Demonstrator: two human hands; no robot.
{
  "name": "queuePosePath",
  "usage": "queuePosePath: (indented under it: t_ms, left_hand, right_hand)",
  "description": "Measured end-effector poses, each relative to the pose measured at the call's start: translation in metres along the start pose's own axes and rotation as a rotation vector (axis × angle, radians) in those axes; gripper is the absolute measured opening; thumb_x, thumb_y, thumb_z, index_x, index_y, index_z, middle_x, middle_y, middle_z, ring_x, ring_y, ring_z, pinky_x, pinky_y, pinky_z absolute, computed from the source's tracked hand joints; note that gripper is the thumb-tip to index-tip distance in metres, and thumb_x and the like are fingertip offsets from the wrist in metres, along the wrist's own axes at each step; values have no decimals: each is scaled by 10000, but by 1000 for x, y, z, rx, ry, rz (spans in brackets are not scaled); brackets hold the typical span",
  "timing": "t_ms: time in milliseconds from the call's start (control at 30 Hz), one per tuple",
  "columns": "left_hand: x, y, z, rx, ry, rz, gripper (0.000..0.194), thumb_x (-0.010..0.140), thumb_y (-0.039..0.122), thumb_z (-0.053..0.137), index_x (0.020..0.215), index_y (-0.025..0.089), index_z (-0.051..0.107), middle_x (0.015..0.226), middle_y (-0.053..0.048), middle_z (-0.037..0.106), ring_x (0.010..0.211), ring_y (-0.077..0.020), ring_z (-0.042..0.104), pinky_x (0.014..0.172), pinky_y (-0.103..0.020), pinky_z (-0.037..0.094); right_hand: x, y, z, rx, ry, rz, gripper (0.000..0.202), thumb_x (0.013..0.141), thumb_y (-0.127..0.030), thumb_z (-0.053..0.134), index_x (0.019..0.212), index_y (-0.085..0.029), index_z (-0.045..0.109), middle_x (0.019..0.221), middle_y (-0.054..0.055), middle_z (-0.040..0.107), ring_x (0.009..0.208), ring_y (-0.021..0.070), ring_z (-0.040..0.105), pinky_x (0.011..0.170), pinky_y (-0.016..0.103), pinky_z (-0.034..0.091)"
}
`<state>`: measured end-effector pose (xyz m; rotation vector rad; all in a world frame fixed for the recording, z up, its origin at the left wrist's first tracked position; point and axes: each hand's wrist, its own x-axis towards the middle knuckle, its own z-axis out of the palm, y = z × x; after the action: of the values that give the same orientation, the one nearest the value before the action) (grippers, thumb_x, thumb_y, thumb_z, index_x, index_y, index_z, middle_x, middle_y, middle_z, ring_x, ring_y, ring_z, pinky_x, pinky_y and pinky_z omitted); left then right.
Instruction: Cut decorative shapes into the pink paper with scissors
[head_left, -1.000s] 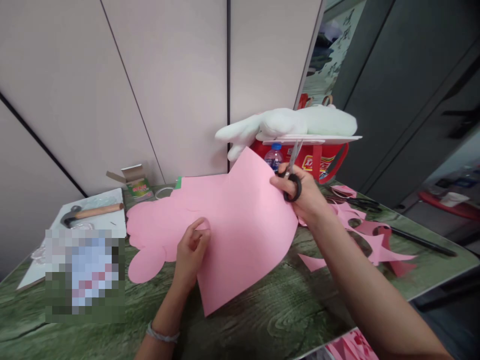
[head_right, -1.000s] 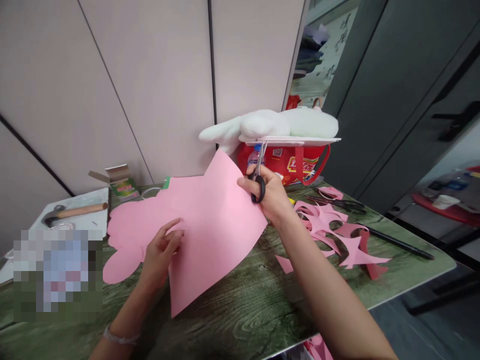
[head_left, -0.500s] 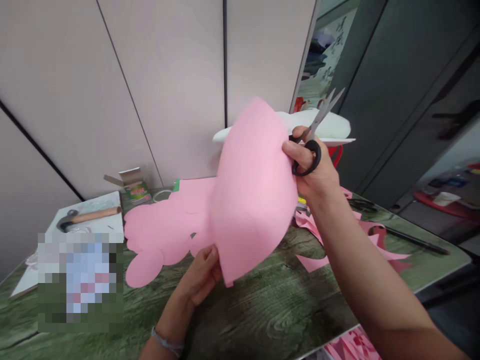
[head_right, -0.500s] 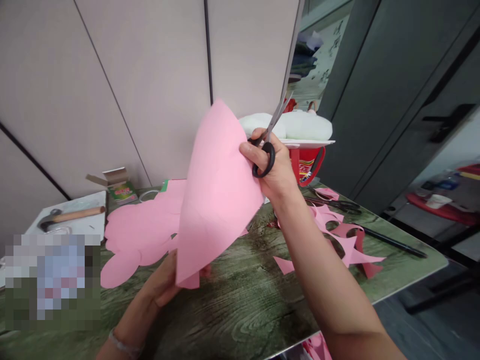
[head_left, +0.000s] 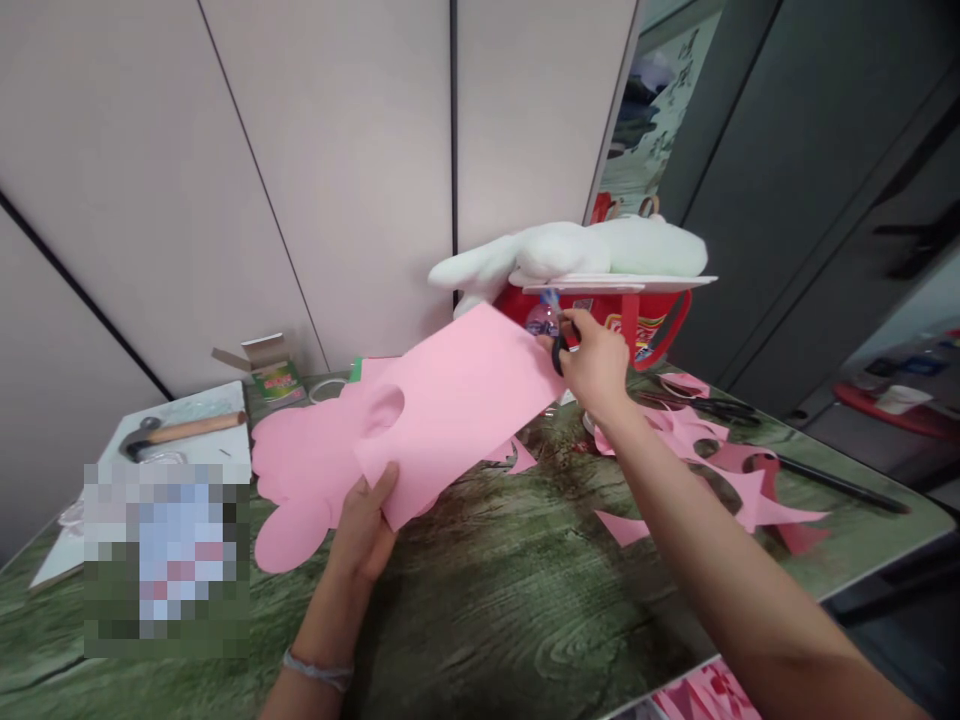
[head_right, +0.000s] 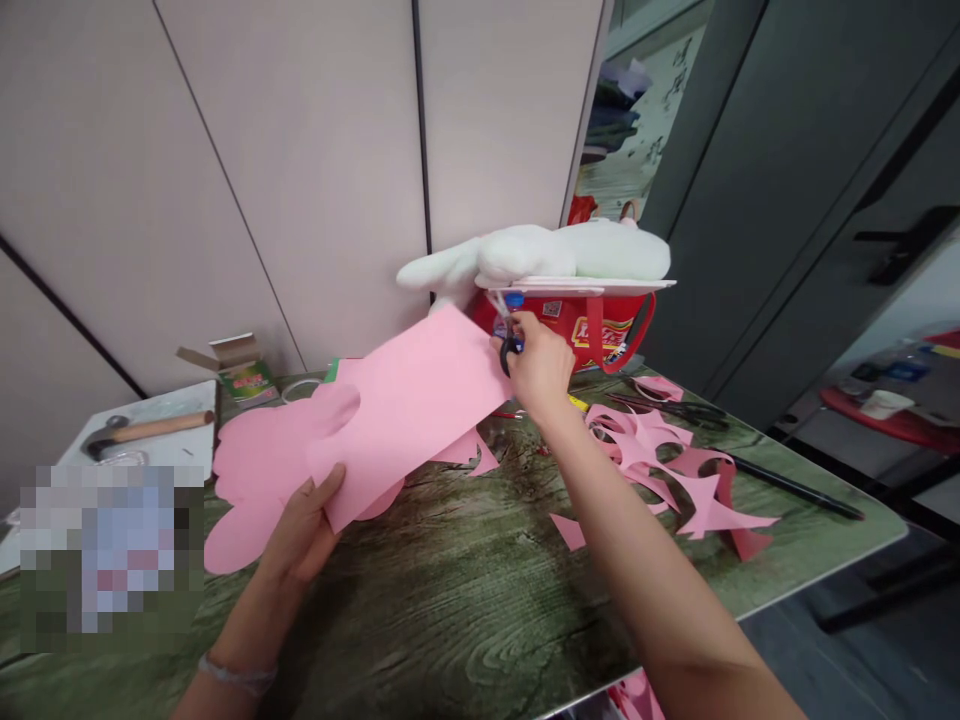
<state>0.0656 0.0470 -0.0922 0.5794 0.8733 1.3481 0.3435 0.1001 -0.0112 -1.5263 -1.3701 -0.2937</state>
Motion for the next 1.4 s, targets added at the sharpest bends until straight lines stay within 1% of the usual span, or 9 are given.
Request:
queuePosePath:
  t_ms: [67, 100, 267, 367, 533, 767, 933, 1167, 1400]
  left_hand:
    - [1, 0, 1, -23, 55, 19, 147, 819, 77, 601, 929, 91, 697, 887, -103, 766, 796, -188, 719, 767, -273, 594]
    - [1, 0, 2, -36, 82, 29, 162, 825, 64, 588, 940, 95, 698, 893, -100, 765, 798, -177, 717, 770, -258, 590]
    - [3, 0, 4, -77, 145, 66, 230, 840, 3, 533, 955, 115, 697, 859, -68, 763, 732, -125, 700, 744, -211, 579]
    - [3, 0, 5, -80, 127, 47, 233, 863, -5, 493, 911, 106, 692, 828, -63, 758, 714, -119, 696, 730, -212, 581]
    - [1, 2, 7, -109, 110, 57, 255, 864, -17, 472, 855, 111, 692, 805, -55, 751, 724, -120, 694, 710, -202, 578]
    - [1, -3, 6, -35, 73, 52, 46, 726, 99, 696, 762, 123, 712, 759, -46, 746, 693, -145, 677, 653, -217, 566]
    - [-3, -14, 5, 129, 18, 65, 261, 528, 238, 860, 709, 103, 727, 668, -48, 725, 646, -169, 653, 628, -266, 540]
    - [-5, -16, 7, 167, 0, 74, 309, 517, 252, 866, 739, 108, 707, 704, -33, 713, 602, -143, 621, 517, -238, 496]
    - [-10, -17, 13, 203, 44, 110, 405, 498, 272, 869, 829, 132, 683, 755, -24, 711, 667, -155, 639, 571, -238, 531]
  right_hand:
    - [-18, -7, 0, 103, 7, -6, 271, 745, -327, 719, 956, -181, 634, 898, 110, 683, 860, 277, 612, 724, 369, 430]
    - [-31, -13, -1, 244, -78, 0, 263, 744, -354, 723, 925, -185, 637, 872, 89, 682, 823, 249, 615, 719, 356, 437]
    - [-112, -45, 0, 1000, -1123, 291, 365, 756, -521, 687, 805, -173, 586, 687, 15, 668, 620, 146, 622, 631, 288, 481]
    - [-151, -53, 8, 1062, -1463, 471, 444, 641, -567, 755, 767, -172, 595, 632, -19, 641, 568, 119, 604, 582, 249, 465]
    - [-168, -59, 22, 1094, -1444, 636, 499, 562, -584, 788, 734, -168, 572, 607, -34, 621, 545, 101, 571, 566, 236, 443]
    - [-161, -66, 35, 1135, -1180, 651, 515, 488, -491, 869, 752, -175, 561, 590, -47, 582, 553, 109, 508, 542, 237, 381]
    - [-159, -61, 34, 1182, -1054, 621, 531, 536, -580, 817, 746, -165, 560, 647, -26, 577, 611, 122, 517, 619, 266, 411]
    - [-159, -60, 26, 1204, -1089, 570, 530, 598, -650, 746, 750, -177, 562, 667, -14, 578, 642, 139, 530, 665, 286, 425]
    - [-161, -64, 23, 1185, -1085, 543, 541, 617, -683, 704, 737, -186, 527, 646, -17, 541, 610, 133, 492, 599, 269, 404]
